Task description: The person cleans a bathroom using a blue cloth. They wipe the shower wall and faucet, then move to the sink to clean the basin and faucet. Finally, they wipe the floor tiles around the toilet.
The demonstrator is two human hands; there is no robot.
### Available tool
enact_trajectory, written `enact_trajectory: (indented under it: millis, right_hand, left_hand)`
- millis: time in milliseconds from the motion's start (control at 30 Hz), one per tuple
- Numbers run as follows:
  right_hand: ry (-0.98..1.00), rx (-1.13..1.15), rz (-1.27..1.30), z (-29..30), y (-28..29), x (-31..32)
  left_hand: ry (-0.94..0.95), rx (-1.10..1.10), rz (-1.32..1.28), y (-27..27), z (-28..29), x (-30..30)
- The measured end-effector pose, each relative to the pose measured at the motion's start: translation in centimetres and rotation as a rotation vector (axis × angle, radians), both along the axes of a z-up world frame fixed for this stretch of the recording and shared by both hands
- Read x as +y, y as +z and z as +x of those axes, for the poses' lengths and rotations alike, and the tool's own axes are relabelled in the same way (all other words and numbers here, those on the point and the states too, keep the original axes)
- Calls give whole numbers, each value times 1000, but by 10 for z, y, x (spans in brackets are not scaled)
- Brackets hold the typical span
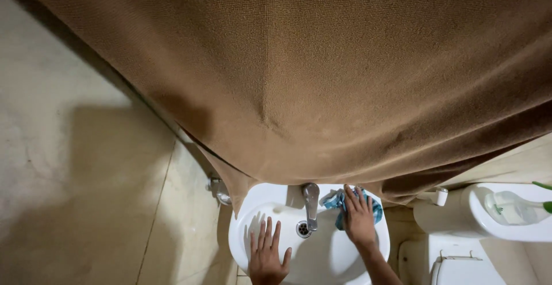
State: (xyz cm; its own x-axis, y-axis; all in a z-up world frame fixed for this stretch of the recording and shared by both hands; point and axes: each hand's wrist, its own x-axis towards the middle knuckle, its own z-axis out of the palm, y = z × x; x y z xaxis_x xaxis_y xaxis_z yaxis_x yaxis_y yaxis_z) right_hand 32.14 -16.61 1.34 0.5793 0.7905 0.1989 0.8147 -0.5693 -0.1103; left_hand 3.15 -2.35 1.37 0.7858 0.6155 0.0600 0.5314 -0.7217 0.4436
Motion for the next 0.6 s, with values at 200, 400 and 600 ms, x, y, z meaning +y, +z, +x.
enact_trajectory:
  millis: [200,400,600]
  right_hand:
    - [-3,-28,68,-36,-18,36]
    - [42,65,10,-42,1,36]
    - [-38,30,-202,-5,20,3]
  left_hand:
    - [40,-116,135,-6,0,-4]
    - [20,-21,98,-9,2,-1]
    - [-8,77,17,-9,3,3]
